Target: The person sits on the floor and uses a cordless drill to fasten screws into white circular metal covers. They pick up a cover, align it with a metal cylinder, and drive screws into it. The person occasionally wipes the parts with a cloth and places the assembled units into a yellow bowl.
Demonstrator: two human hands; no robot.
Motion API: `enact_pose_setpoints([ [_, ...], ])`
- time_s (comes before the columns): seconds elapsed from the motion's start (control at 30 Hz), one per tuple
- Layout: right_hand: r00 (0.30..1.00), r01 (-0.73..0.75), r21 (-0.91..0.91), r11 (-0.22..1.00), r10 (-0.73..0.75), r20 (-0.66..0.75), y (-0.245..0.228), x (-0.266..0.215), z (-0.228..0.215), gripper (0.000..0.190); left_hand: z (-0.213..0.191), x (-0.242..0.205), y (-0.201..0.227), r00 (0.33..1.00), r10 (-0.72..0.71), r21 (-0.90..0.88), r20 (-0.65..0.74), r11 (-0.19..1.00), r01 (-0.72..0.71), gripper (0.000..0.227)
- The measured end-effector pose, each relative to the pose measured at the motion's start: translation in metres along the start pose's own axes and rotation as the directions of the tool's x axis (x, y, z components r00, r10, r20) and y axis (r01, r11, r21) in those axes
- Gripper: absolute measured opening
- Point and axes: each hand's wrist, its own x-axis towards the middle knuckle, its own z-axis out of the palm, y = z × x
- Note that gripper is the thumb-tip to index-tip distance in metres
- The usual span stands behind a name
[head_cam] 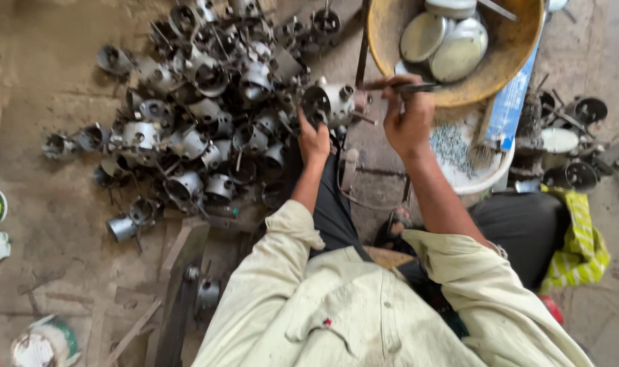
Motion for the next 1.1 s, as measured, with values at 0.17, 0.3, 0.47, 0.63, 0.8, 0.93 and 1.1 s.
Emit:
enact_pose_setpoints([
  [0.17, 0.954, 0.291, -0.527, 0.798, -0.201, 0.221, 0.000, 0.011, 0.003, 0.020, -0.004, -0.008, 0.008, 0.994, -0.095, 0.038, 0.055, 0.995, 0.093, 0.085],
  [0.3, 0.986, 0.168, -0.328, 0.930, -0.159, 0.053, -0.006, -0.004, 0.005, 0.019, 0.000, -0.003, 0.009, 0.999, 0.033, 0.049, -0.025, 0.998, -0.032, 0.087],
  [0.47, 0.967, 0.251, -0.460, 0.852, -0.197, 0.163, -0.015, 0.008, 0.005, 0.024, 0.001, 0.007, 0.014, 0.999, -0.044, 0.030, 0.024, 0.999, 0.043, 0.087],
  [0.63, 0.979, 0.185, -0.464, 0.866, -0.120, 0.168, -0.013, 0.001, 0.010, 0.020, 0.011, 0.003, -0.011, 0.999, -0.034, 0.006, 0.012, 0.999, 0.034, 0.089],
  [0.8, 0.987, 0.162, -0.339, 0.927, -0.143, 0.080, -0.005, -0.007, 0.010, 0.018, 0.015, 0.004, -0.017, 0.990, 0.114, -0.001, -0.082, 0.993, -0.114, 0.081],
  [0.93, 0.976, 0.199, -0.388, 0.900, -0.147, 0.160, 0.002, -0.006, 0.008, 0.022, 0.003, 0.006, 0.008, 0.994, -0.093, 0.073, 0.059, 0.993, 0.089, 0.087],
  [1.1, 0.985, 0.107, -0.509, 0.854, -0.023, 0.169, -0.002, -0.015, 0.011, 0.020, 0.009, 0.002, -0.008, 0.989, -0.134, 0.151, 0.059, 0.981, 0.123, 0.095],
])
